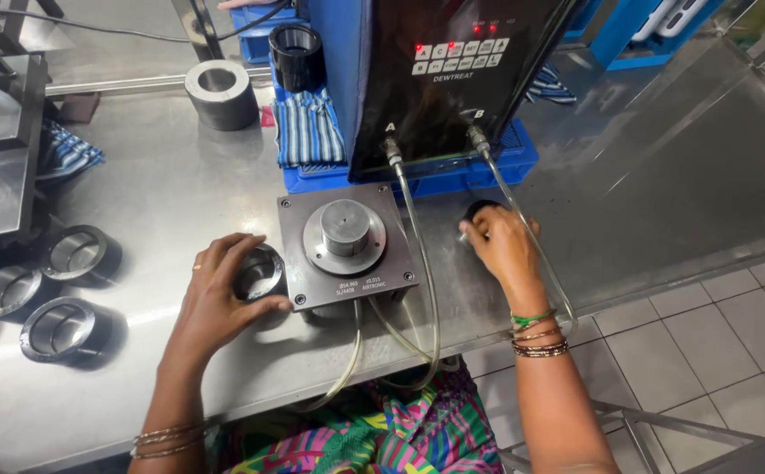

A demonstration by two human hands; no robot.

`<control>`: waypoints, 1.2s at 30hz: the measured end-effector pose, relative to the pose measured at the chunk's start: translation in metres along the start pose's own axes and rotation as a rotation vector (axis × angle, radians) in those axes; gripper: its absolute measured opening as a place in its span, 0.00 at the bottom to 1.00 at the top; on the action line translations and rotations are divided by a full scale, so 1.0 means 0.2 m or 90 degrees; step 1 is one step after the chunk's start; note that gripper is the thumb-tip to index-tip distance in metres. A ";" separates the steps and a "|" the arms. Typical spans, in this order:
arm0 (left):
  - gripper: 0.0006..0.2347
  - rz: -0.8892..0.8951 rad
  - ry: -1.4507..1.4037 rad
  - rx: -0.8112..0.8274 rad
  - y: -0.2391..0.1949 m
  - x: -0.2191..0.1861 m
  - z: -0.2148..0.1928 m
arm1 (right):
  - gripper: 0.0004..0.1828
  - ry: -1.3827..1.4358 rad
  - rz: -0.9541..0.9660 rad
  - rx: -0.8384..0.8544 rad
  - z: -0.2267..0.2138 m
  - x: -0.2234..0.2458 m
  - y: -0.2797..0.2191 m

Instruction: Mark metal rings using a green marker and organize them into crates on a fabrication floor.

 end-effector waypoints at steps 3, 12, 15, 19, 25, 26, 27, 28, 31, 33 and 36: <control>0.40 0.029 0.035 0.007 0.00 0.02 0.03 | 0.14 0.247 0.118 -0.071 0.00 -0.04 0.07; 0.31 -0.023 -0.022 -0.081 0.02 0.09 0.08 | 0.11 0.170 0.016 -0.137 0.24 -0.04 0.16; 0.29 -0.021 -0.096 -0.149 0.03 0.10 0.06 | 0.10 0.306 0.029 -0.181 0.24 -0.10 0.13; 0.30 0.010 -0.198 -0.198 0.07 -0.12 -0.01 | 0.10 0.359 0.108 -0.288 0.26 -0.17 0.09; 0.33 0.186 -0.355 -0.056 0.11 -0.65 0.10 | 0.11 0.340 0.111 -0.272 0.27 -0.19 0.08; 0.33 0.196 -0.288 -0.063 0.11 -0.70 0.12 | 0.11 0.352 0.116 -0.274 0.28 -0.20 0.08; 0.32 0.206 -0.219 -0.069 0.11 -0.75 0.14 | 0.11 0.363 0.121 -0.276 0.29 -0.21 0.07; 0.32 0.206 -0.220 -0.069 0.12 -0.75 0.16 | 0.11 0.362 0.121 -0.276 0.28 -0.22 0.07; 0.31 0.175 -0.133 -0.083 0.14 -0.71 0.20 | 0.11 0.402 0.156 -0.283 0.30 -0.23 0.07; 0.31 0.191 -0.099 -0.144 0.13 -0.67 0.19 | 0.11 0.378 0.149 -0.257 0.29 -0.22 0.07; 0.29 0.168 -0.146 -0.134 0.15 -0.64 0.18 | 0.12 0.364 0.121 -0.257 0.30 -0.21 0.09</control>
Point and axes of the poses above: each hand's wrist, its own y-axis towards the middle knuckle, its own z-axis out of the palm, x = y × z, the point moved 4 cm from there along y, towards the middle knuckle, and after that the axes turned 15 degrees about -z, right-handed, at the moved point
